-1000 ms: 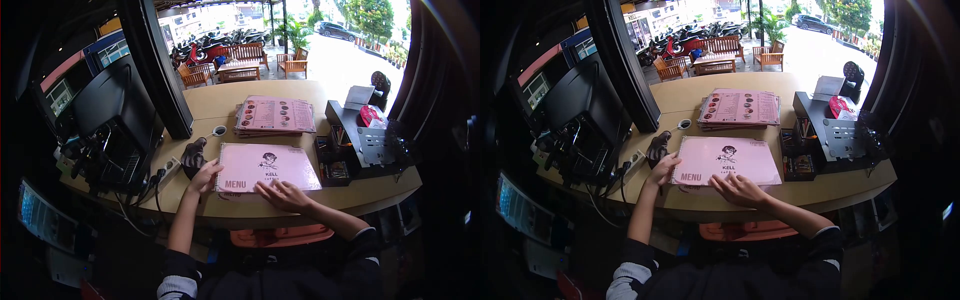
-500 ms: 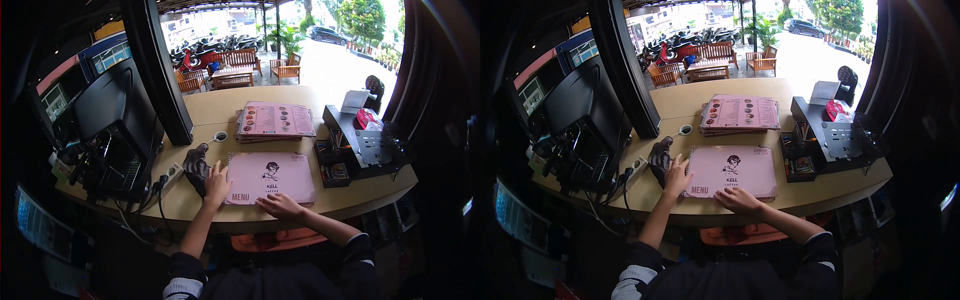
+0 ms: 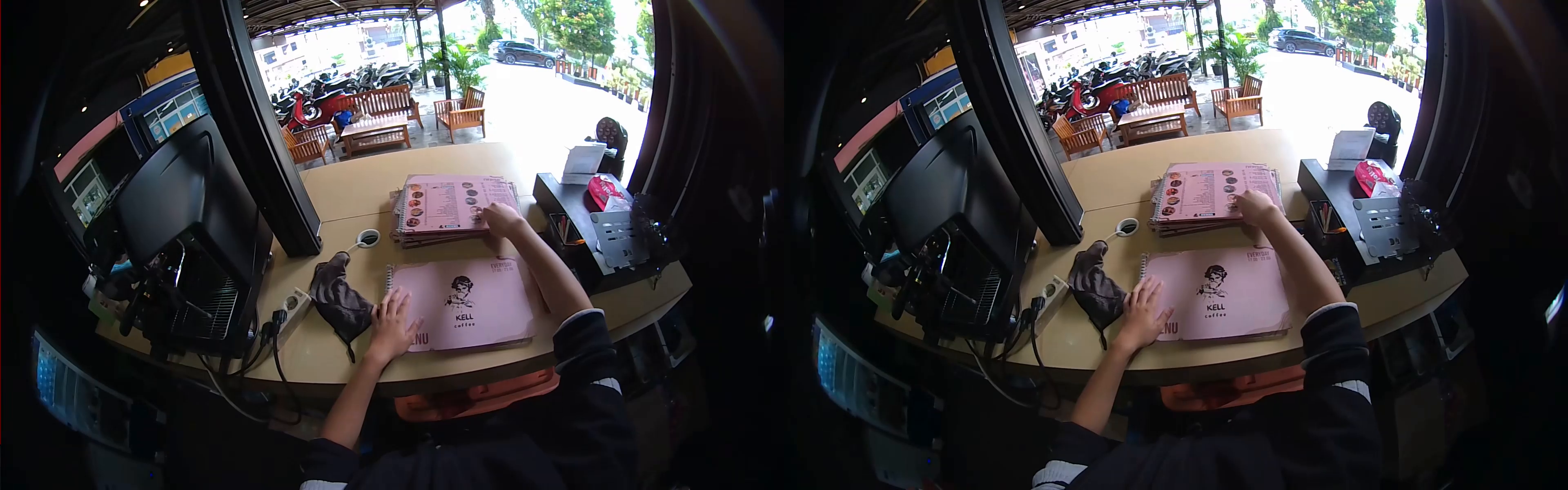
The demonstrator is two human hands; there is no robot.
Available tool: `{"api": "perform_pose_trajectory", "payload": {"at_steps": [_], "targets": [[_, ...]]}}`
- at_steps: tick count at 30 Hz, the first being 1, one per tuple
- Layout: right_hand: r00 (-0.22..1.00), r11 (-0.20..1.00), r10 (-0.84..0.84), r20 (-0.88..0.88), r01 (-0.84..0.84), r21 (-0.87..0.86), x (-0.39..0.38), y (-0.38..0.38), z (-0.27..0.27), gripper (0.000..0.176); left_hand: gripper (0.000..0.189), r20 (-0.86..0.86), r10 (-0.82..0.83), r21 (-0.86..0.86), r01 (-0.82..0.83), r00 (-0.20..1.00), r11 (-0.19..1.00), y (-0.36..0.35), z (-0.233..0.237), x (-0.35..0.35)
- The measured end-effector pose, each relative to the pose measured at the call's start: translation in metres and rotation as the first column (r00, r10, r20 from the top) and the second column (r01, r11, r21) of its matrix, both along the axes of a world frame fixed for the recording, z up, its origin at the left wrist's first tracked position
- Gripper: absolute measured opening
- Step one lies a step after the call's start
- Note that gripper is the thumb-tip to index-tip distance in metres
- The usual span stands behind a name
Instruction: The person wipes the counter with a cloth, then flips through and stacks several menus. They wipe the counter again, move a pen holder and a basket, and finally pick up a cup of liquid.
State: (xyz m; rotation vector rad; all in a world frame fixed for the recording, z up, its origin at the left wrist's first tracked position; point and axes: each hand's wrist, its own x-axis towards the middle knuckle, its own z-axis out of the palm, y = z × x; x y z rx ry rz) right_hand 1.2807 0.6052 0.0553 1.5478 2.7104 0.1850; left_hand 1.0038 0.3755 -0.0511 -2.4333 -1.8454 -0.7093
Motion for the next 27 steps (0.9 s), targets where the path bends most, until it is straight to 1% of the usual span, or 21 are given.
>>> {"api": "perform_pose_trajectory", "payload": {"at_steps": [1, 2, 4, 8, 10, 11, 12, 13, 14, 16, 18, 19, 20, 21, 22, 23, 24, 25, 26, 27], "targets": [[0.997, 0.997, 0.060, 0.037, -0.061, 0.036, -0.001, 0.001, 0.001, 0.015, 0.064, 0.007, -0.002, -0.004, 0.002, 1.000, 1.000, 0.000, 0.000, 0.000], [0.997, 0.998, 0.060, 0.039, -0.062, 0.034, -0.002, 0.002, 0.002, 0.015, 0.064, 0.009, -0.001, -0.006, 0.001, 1.000, 1.000, 0.000, 0.000, 0.000], [0.989, 0.997, 0.074, 0.129, -0.076, 0.009, -0.006, -0.008, 0.016, 0.010, 0.065, -0.013, 0.006, -0.021, -0.006, 1.000, 1.000, -0.001, 0.002, 0.000], [0.974, 0.991, 0.134, 0.183, -0.130, -0.034, -0.008, -0.012, 0.028, 0.012, 0.066, 0.009, -0.003, -0.005, 0.003, 1.000, 1.000, -0.001, 0.003, -0.001], [0.961, 0.972, 0.218, 0.169, -0.230, 0.051, -0.011, -0.017, 0.033, 0.009, 0.064, -0.007, -0.005, -0.015, 0.005, 1.000, 1.000, -0.002, 0.002, -0.001], [0.960, 0.971, 0.219, 0.172, -0.231, 0.055, -0.012, -0.021, 0.034, 0.009, 0.064, -0.033, -0.019, -0.043, 0.018, 0.999, 0.999, -0.002, 0.002, -0.002], [0.961, 0.947, 0.227, 0.159, -0.256, 0.194, -0.015, -0.031, 0.041, 0.011, 0.064, -0.030, -0.019, -0.041, 0.018, 0.999, 0.999, -0.003, 0.003, -0.002], [0.960, 0.905, 0.236, 0.148, -0.273, 0.327, -0.018, -0.041, 0.048, 0.015, 0.064, 0.008, -0.015, -0.033, 0.016, 1.000, 0.999, -0.003, 0.004, -0.001], [0.960, 0.905, 0.235, 0.151, -0.273, 0.326, -0.021, -0.049, 0.058, 0.015, 0.063, 0.047, -0.013, -0.027, 0.014, 0.999, 1.000, -0.004, 0.005, 0.000], [0.978, 0.831, 0.177, 0.115, -0.210, 0.515, -0.024, -0.063, 0.078, 0.021, 0.061, 0.058, -0.021, -0.019, 0.022, 0.998, 1.000, -0.003, 0.002, -0.002], [0.981, 0.789, 0.140, 0.134, -0.192, 0.584, -0.019, -0.068, 0.097, 0.017, 0.062, 0.083, -0.043, -0.043, 0.047, 0.996, 0.998, -0.004, 0.008, -0.004], [0.982, 0.749, 0.169, 0.088, -0.186, 0.636, -0.017, -0.073, 0.101, 0.013, 0.062, 0.084, -0.045, -0.038, 0.048, 0.995, 0.998, -0.005, 0.012, -0.002], [0.979, 0.703, 0.200, 0.045, -0.175, 0.689, -0.014, -0.077, 0.107, 0.010, 0.062, 0.122, -0.013, -0.050, 0.019, 0.992, 0.999, -0.005, 0.017, 0.000], [0.979, 0.697, 0.198, 0.045, -0.173, 0.696, -0.014, -0.085, 0.112, 0.010, 0.061, 0.159, 0.019, -0.061, -0.010, 0.987, 0.998, -0.003, 0.023, 0.001], [0.969, 0.701, 0.245, -0.033, -0.153, 0.697, -0.014, -0.094, 0.114, 0.008, 0.061, 0.157, 0.017, -0.051, -0.009, 0.987, 0.999, 0.003, 0.026, 0.002], [0.950, 0.705, 0.291, -0.112, -0.135, 0.696, -0.015, -0.103, 0.116, 0.007, 0.064, 0.547, -0.090, -0.033, 0.130, 0.832, 0.991, 0.010, 0.030, 0.006], [0.950, 0.700, 0.293, -0.110, -0.135, 0.701, -0.017, -0.113, 0.119, 0.007, 0.068, 0.838, -0.167, 0.037, 0.251, 0.519, 0.967, 0.017, 0.034, 0.010], [0.933, 0.738, 0.314, -0.177, -0.122, 0.664, -0.019, -0.123, 0.121, 0.007, 0.068, 0.838, -0.169, 0.040, 0.250, 0.519, 0.967, 0.016, 0.056, 0.018], [0.912, 0.775, 0.329, -0.245, -0.113, 0.622, -0.022, -0.135, 0.122, 0.008, 0.075, 0.895, -0.174, 0.078, 0.240, 0.411, 0.968, 0.017, 0.078, 0.026], [0.899, 0.817, 0.308, -0.313, -0.081, 0.571, -0.027, -0.151, 0.126, 0.010, 0.083, 0.937, -0.180, 0.113, 0.227, 0.298, 0.967, 0.021, 0.098, 0.032]]}}
